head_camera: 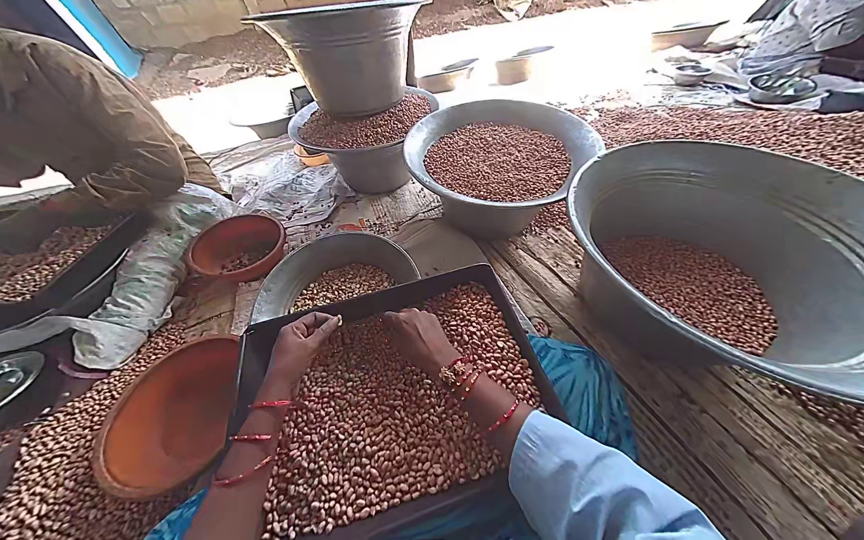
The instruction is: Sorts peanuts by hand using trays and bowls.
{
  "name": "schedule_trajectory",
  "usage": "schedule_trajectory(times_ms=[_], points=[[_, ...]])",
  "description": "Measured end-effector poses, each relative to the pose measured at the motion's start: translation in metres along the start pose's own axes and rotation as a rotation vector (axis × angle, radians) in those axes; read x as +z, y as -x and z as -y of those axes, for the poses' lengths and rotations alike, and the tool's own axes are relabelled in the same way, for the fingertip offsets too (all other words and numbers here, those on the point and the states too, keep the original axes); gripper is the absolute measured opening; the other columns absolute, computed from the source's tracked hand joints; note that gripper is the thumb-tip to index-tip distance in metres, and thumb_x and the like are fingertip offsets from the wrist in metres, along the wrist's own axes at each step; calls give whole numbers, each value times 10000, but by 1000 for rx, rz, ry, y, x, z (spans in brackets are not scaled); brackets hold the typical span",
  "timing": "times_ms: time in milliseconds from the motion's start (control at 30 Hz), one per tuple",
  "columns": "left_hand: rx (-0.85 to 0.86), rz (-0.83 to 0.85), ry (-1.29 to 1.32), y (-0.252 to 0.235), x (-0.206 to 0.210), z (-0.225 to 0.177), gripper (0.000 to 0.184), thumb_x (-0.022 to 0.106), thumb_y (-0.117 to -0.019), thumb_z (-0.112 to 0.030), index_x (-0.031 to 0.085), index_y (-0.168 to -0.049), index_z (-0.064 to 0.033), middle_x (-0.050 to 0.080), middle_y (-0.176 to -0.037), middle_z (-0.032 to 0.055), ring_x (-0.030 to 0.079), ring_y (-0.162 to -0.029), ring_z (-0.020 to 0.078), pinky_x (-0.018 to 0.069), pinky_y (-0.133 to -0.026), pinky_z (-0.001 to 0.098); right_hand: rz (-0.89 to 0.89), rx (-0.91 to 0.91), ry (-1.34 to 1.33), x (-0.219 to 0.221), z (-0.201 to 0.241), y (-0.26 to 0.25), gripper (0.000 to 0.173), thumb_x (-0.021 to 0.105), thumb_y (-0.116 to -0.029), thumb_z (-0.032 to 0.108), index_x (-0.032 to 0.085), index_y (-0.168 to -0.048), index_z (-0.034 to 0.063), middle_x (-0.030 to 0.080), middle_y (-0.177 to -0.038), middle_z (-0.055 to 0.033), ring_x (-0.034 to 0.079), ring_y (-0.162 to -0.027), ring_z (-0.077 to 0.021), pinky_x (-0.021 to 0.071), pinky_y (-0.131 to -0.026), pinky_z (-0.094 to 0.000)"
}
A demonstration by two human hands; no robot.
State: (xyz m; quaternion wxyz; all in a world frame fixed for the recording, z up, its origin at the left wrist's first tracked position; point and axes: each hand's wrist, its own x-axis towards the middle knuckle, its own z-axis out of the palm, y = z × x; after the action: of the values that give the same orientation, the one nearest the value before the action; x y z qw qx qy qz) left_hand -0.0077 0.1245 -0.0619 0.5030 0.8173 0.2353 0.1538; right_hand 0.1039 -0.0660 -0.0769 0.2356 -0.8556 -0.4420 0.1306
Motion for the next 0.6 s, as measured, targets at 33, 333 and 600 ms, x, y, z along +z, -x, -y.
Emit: schedule_trajectory(times_ms=[33,333,600], points=[[-27,9,146,4,-6,-1,109,587,-1027,-74,649,-939,-50,542,-616,-89,407,-461,-29,330,-448,135,-3,-7,7,1,0,0,274,473,-1063,149,676,-1182,8,717,-1088,-224,698,-1048,-401,527,-861,-569],[-245,170,538,16,-2,-1,256,367,-1028,5,598,-951,-74,663,-724,-13,601,-579,17,474,-515,137,67,66,24,2,4,-1,272,490,-1045,151,657,-1229,42,717,-1110,-209,693,-1076,-390,524,-880,-574],[42,0,-717,6,23,-9,225,603,-1010,-105,733,-1169,-13,732,-1076,240,702,-1043,415,504,-952,604,110,113,-133,-4,-3,-1,315,579,-996,260,673,-1214,53,714,-1120,-179,683,-1087,-344,514,-906,-566]])
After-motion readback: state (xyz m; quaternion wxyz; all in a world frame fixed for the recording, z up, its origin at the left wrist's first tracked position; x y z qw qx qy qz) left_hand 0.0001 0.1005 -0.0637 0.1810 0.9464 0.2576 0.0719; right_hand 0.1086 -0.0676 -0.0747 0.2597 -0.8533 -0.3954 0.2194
